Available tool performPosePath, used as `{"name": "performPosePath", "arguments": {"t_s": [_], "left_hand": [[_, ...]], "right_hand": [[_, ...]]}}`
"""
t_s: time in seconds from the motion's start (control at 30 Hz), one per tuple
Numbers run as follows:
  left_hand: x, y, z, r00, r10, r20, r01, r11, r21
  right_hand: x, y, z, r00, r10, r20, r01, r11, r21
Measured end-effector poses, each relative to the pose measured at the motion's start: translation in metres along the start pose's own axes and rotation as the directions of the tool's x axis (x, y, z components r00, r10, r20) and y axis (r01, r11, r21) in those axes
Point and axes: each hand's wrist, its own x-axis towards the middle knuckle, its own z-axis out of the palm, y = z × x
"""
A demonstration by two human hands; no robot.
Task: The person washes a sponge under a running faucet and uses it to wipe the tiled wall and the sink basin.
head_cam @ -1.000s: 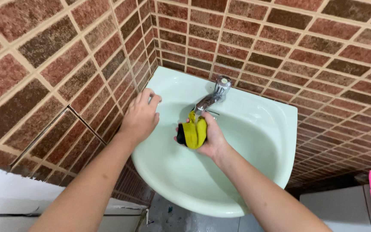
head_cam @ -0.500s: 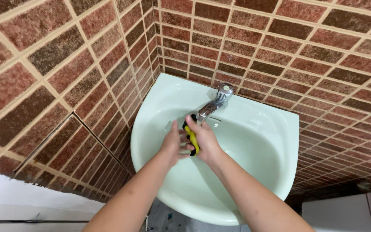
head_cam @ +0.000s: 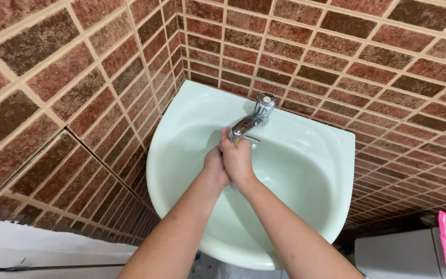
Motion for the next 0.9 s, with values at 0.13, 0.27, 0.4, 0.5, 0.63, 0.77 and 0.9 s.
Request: {"name": "performPosePath", "arguments": {"t_s": [0.13,0.27,0.4,0.5,0.63,0.77,0.9], "left_hand": [[-0.059,0.038,0.051,0.966,-0.218,-0.138,0.252,0.910,0.330],[-0.059,0.047,0.048,0.925,-0.322,-0.200,0.378,0.823,0.424],[-0.047,0.039,0.031,0.980,0.143,-0.138,0.053,0.481,0.875],[-0.044,0.035,0.030,0.866,0.489,0.103,-0.130,0.021,0.991],[-0.043,0.022,0.029,0.650,0.543,0.532,-0.533,-0.173,0.828],[-0.043,0.037,0.031,0.751,0.446,0.488,-0.555,0.026,0.831],[-0.053,0.079,0.025,0.901,0.297,0.316,-0.406,0.319,0.857]], "right_hand": [[-0.007,-0.014,-0.031,0.921,-0.316,0.229,0.343,0.935,-0.090],[-0.018,-0.023,-0.062,0.901,-0.204,0.382,0.299,0.931,-0.208],[-0.025,-0.023,-0.077,0.916,-0.225,0.333,0.338,0.879,-0.337],[-0.024,-0.017,-0.081,0.932,0.191,0.307,-0.173,0.981,-0.084],[-0.016,-0.001,-0.074,0.718,0.422,0.553,-0.667,0.645,0.374],[-0.011,0.005,-0.066,0.738,0.404,0.541,-0.664,0.582,0.470],[-0.010,0.007,-0.066,0.779,0.368,0.507,-0.585,0.717,0.379]]}}
